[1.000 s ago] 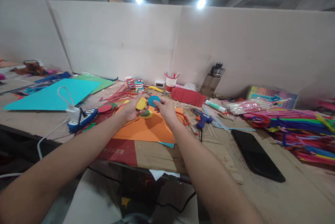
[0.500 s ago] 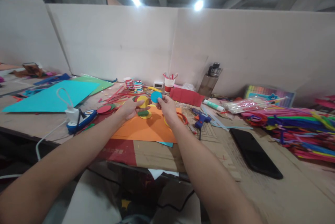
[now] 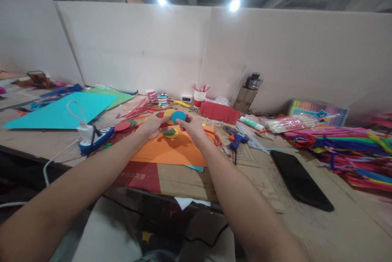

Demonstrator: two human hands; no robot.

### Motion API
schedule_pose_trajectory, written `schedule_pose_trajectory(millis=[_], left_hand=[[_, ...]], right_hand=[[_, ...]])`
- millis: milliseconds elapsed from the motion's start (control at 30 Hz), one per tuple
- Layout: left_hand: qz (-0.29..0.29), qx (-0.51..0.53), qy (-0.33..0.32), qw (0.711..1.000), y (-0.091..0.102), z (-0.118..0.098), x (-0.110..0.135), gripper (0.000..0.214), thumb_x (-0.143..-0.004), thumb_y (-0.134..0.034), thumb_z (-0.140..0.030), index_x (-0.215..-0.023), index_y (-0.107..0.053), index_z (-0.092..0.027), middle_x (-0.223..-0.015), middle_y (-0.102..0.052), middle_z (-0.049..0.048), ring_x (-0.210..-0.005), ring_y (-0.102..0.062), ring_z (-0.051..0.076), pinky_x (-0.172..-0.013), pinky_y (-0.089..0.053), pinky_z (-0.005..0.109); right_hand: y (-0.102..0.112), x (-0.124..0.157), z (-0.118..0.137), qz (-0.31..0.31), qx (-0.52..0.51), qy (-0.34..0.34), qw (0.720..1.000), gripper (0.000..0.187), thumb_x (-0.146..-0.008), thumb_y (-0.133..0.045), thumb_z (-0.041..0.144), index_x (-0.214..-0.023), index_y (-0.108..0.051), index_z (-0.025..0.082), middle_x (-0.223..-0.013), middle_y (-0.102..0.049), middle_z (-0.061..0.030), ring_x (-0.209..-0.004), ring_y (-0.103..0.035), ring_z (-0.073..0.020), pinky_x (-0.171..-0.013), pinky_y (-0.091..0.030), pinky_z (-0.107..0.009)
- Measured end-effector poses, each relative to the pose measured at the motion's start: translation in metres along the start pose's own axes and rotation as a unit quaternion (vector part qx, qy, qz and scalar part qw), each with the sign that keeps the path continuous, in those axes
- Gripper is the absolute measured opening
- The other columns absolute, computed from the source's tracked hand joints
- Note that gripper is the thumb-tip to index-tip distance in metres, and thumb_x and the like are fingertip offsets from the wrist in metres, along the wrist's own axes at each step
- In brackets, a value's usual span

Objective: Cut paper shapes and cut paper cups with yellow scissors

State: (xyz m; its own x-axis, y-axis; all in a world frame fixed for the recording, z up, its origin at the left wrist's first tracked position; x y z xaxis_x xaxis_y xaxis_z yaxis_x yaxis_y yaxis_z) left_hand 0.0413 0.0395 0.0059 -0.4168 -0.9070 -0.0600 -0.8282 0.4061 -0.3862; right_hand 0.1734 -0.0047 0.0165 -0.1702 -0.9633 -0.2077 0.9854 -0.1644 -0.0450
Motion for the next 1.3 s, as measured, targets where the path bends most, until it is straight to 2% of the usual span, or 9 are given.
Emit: schedule_pose_trajectory(millis=[133, 233, 333, 433, 667, 800, 967, 1133, 1300], left_hand=[[0.055, 0.037, 0.041, 0.997, -0.009, 0.009, 0.000, 0.039, -0.069, -0.078, -0.034, -0.098, -0.063, -0.012, -0.098, -0.070, 0.0131, -0.084, -0.069, 0.022, -0.058, -0.058, 0.028], [0.096, 0.100, 0.069, 0.988, -0.018, 0.010, 0.002, 0.028, -0.080, -0.064, -0.027, -0.103, -0.063, -0.011, -0.100, -0.071, 0.0146, -0.093, -0.069, 0.025, -0.074, -0.060, 0.038], [0.084, 0.147, 0.090, 0.981, -0.020, 0.010, 0.002, 0.026, -0.075, -0.052, -0.009, -0.098, -0.063, -0.008, -0.097, -0.071, 0.0146, -0.097, -0.068, 0.025, -0.087, -0.057, 0.045], [0.070, 0.125, 0.053, 0.988, -0.016, 0.005, 0.001, 0.029, -0.068, -0.052, 0.001, -0.094, -0.062, -0.009, -0.095, -0.072, 0.0113, -0.096, -0.068, 0.022, -0.092, -0.054, 0.045], [0.020, 0.077, -0.031, 0.996, -0.002, -0.004, -0.004, 0.032, -0.060, -0.080, -0.014, -0.088, -0.064, -0.012, -0.086, -0.071, 0.0058, -0.075, -0.067, 0.016, -0.079, -0.058, 0.039], [-0.026, 0.055, -0.041, 0.997, 0.006, -0.006, -0.004, 0.040, -0.051, -0.085, -0.017, -0.084, -0.064, -0.012, -0.077, -0.068, 0.0022, -0.064, -0.063, 0.013, -0.060, -0.058, 0.029], [-0.014, 0.041, -0.043, 0.998, 0.005, -0.007, -0.004, 0.045, -0.047, -0.088, -0.021, -0.085, -0.065, -0.013, -0.079, -0.069, 0.0024, -0.063, -0.063, 0.012, -0.052, -0.055, 0.023], [0.021, 0.057, -0.031, 0.998, 0.000, -0.005, -0.005, 0.043, -0.057, -0.086, -0.024, -0.094, -0.064, -0.015, -0.089, -0.071, 0.0040, -0.073, -0.066, 0.014, -0.063, -0.060, 0.028], [0.046, 0.140, 0.022, 0.989, -0.007, 0.000, -0.003, 0.011, -0.076, -0.064, -0.017, -0.084, -0.063, -0.010, -0.088, -0.071, 0.0090, -0.090, -0.068, 0.020, -0.088, -0.057, 0.043]], right_hand=[[0.005, 0.000, -0.004, -0.013, -0.030, -0.033, 0.999, 0.032, -0.057, -0.075, 0.031, -0.084, -0.065, 0.018, -0.064, -0.056, 0.0056, -0.054, -0.045, -0.0061, -0.054, -0.041, -0.020], [0.015, -0.001, -0.009, -0.054, -0.048, -0.058, 0.996, 0.027, -0.056, -0.073, 0.030, -0.077, -0.062, 0.017, -0.065, -0.058, 0.0042, -0.055, -0.045, -0.0062, -0.053, -0.040, -0.020], [0.024, -0.002, -0.010, -0.088, -0.078, -0.060, 0.991, 0.029, -0.054, -0.072, 0.028, -0.078, -0.061, 0.018, -0.069, -0.059, 0.0039, -0.058, -0.048, -0.0070, -0.052, -0.039, -0.019], [0.026, -0.003, -0.009, -0.091, -0.104, -0.047, 0.989, 0.032, -0.055, -0.072, 0.029, -0.082, -0.059, 0.020, -0.076, -0.062, 0.0036, -0.067, -0.054, -0.0094, -0.056, -0.043, -0.021], [0.019, -0.004, -0.007, -0.057, -0.104, -0.030, 0.992, 0.035, -0.055, -0.075, 0.029, -0.085, -0.058, 0.022, -0.081, -0.062, 0.0038, -0.071, -0.056, -0.0099, -0.061, -0.044, -0.022], [0.017, -0.003, -0.004, -0.052, -0.101, -0.013, 0.993, 0.032, -0.055, -0.077, 0.027, -0.082, -0.059, 0.022, -0.078, -0.062, 0.0048, -0.069, -0.055, -0.0093, -0.062, -0.045, -0.023], [0.012, -0.001, -0.001, -0.033, -0.094, -0.010, 0.995, 0.031, -0.056, -0.078, 0.027, -0.083, -0.065, 0.021, -0.082, -0.066, 0.0024, -0.072, -0.055, -0.0097, -0.062, -0.043, -0.022], [0.012, -0.003, -0.005, -0.033, -0.115, -0.033, 0.992, 0.031, -0.052, -0.079, 0.027, -0.080, -0.066, 0.019, -0.081, -0.066, 0.0021, -0.070, -0.054, -0.0091, -0.060, -0.042, -0.021], [0.023, -0.007, -0.008, -0.069, -0.119, -0.016, 0.990, 0.030, -0.052, -0.078, 0.025, -0.078, -0.063, 0.021, -0.077, -0.063, 0.0041, -0.069, -0.053, -0.0091, -0.061, -0.042, -0.021]])
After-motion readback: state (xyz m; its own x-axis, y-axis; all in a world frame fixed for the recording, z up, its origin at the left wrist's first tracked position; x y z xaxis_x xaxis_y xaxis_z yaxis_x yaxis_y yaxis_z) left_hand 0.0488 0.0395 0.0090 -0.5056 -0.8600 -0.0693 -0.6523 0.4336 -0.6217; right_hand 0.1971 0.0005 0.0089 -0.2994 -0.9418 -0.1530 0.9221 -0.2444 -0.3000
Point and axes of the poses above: each hand's wrist, its own x-axis away from the middle knuckle, its own y-axis out of the back of the hand, z = x × y, the point moved 9 cm from there along -x, towards the middle knuckle
